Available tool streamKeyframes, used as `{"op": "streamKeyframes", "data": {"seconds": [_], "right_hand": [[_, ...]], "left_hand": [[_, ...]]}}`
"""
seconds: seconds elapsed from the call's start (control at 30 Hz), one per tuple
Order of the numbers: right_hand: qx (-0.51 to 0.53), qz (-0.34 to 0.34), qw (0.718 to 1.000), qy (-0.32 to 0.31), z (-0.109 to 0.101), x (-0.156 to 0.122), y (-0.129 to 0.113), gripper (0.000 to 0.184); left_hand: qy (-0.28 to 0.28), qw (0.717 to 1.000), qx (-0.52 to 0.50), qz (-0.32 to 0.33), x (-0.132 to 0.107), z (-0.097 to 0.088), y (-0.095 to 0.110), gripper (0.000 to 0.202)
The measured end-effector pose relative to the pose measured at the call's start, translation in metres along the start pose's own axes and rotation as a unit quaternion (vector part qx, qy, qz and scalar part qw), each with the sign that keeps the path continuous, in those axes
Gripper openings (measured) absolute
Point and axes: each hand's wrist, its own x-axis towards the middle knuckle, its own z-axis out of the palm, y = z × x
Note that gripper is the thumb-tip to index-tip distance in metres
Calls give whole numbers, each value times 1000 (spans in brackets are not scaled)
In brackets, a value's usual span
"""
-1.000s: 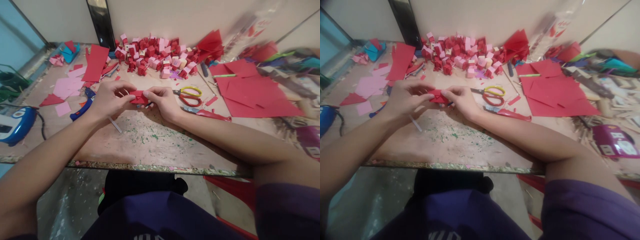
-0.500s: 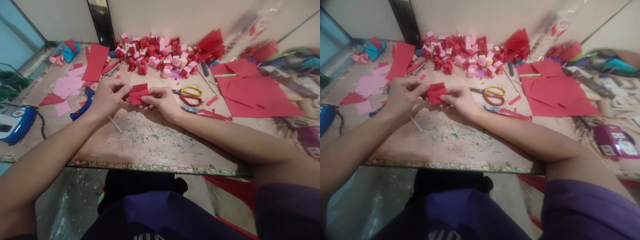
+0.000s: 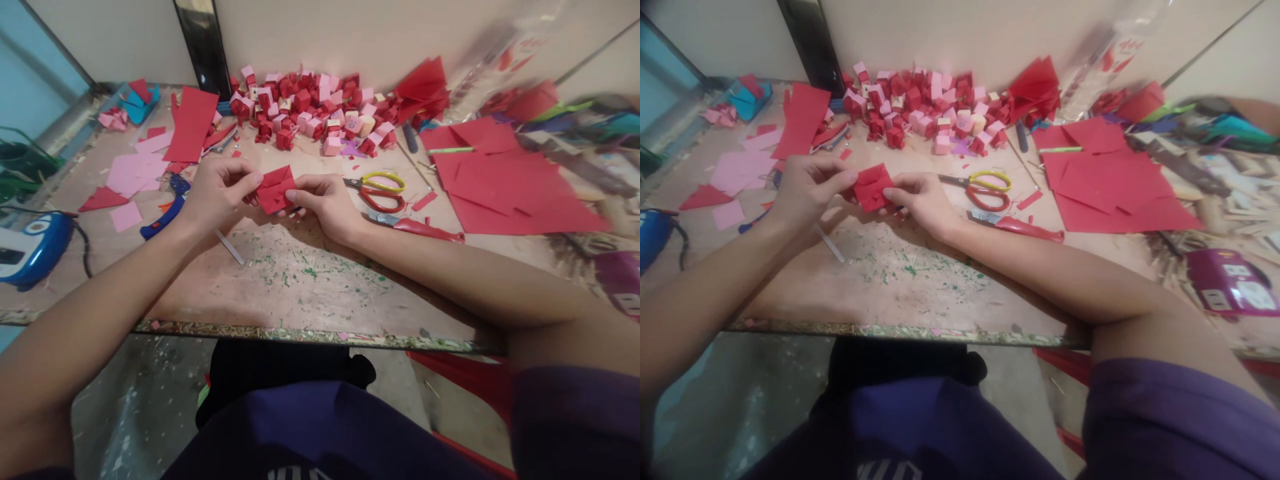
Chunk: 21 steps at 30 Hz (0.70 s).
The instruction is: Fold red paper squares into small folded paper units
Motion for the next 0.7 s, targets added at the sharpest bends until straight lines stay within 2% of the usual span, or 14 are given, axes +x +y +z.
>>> {"op": "streamKeyframes", "data": {"seconds": [0.37,0.53,0.6,0.7], "right_hand": [[-44,-12,999,-22,0,-1,0,8],[-47,-20,999,11,0,0,0,15],[-40,-29,999,18,1,-1,-1,23],[-49,-33,998,1,2,-4,-3,34]], "left_hand": [[-1,994,62,94,-5,6,2,7],[2,1000,1,22,-2,6,0,9],[-3,1000,-18,12,-1,6,-1,11],[-10,998,-56,0,-1,8,-3,14]]}}
